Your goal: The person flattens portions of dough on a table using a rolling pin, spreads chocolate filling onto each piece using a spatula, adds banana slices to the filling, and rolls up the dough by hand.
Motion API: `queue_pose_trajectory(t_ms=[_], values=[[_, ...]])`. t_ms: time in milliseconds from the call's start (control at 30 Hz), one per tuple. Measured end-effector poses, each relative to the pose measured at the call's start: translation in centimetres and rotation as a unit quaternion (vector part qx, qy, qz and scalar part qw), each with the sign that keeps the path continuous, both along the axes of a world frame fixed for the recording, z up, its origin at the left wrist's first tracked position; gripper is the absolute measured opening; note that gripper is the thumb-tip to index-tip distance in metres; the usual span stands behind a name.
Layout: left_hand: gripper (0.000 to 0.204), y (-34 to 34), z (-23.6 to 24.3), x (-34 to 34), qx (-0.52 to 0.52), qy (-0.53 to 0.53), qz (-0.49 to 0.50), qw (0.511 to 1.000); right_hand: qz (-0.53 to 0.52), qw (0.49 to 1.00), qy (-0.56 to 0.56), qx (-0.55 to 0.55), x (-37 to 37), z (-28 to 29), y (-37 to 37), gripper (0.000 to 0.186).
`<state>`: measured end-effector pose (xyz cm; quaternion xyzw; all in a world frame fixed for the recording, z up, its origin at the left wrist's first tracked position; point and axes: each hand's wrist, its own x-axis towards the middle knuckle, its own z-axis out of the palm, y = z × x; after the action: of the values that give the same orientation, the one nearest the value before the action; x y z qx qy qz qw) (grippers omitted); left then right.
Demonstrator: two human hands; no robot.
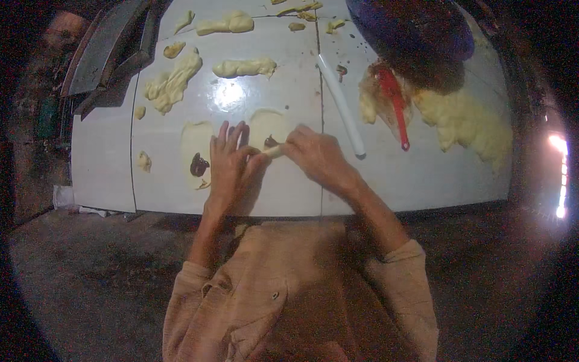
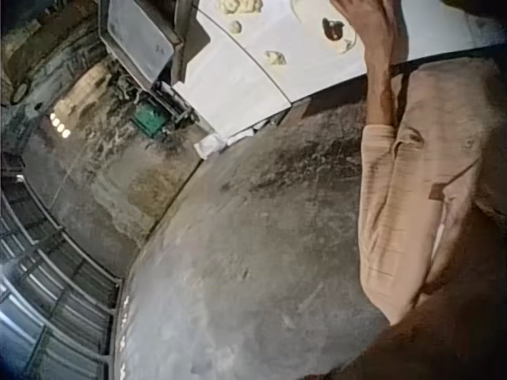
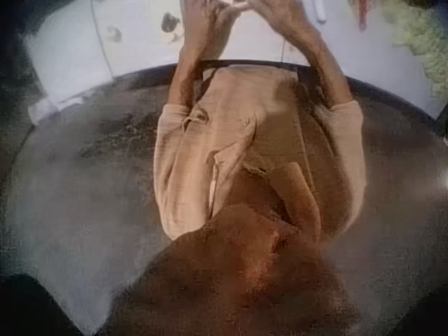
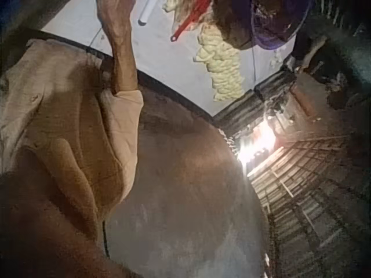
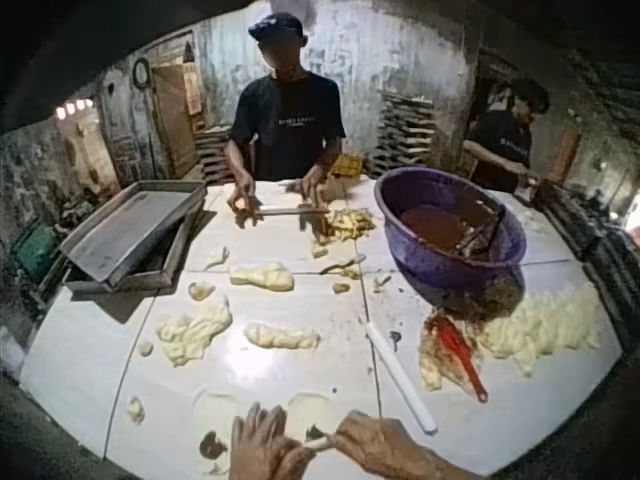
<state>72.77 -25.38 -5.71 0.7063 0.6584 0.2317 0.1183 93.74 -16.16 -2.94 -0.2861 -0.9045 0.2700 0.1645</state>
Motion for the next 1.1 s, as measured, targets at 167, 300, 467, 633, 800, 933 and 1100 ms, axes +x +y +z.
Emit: queue_pose_trajectory(t_ms=[167, 300, 467, 633, 800, 933, 1100], values=[[0.023, -0.2, -0.8, 0.3, 0.015, -0.036, 0.084, 0.996, -0.175, 0.979, -0.049, -0.087, -0.6, -0.8, -0.1, 0.018], [0.016, -0.5, -0.9, 0.0, 0.056, -0.032, 0.049, 0.997, -0.149, 0.988, 0.004, -0.043, 0.3, -2.1, -0.6, 0.015], [0.017, -0.5, -0.7, -0.8, 0.064, 0.033, 0.018, 0.997, -0.081, 0.995, -0.010, 0.065, 0.9, -2.1, -0.5, 0.021], [0.056, 0.3, -1.2, -2.4, 0.025, 0.089, -0.082, 0.992, -0.058, 0.998, 0.015, 0.013, 0.9, -0.8, 1.2, 0.042], [0.070, 4.2, -0.6, -2.3, -0.008, 0.171, -0.124, 0.977, 0.026, 0.993, -0.093, 0.072, -1.7, -2.4, 3.2, 0.080], [0.086, 4.8, -1.6, -2.6, -0.059, 0.191, -0.110, 0.974, -0.009, 0.977, -0.187, 0.101, -0.6, -3.1, 3.9, 0.090], [0.102, 4.5, -1.1, -2.8, -0.071, 0.165, -0.086, 0.980, -0.021, 0.974, -0.194, 0.111, -0.3, -2.2, 4.7, 0.079]])
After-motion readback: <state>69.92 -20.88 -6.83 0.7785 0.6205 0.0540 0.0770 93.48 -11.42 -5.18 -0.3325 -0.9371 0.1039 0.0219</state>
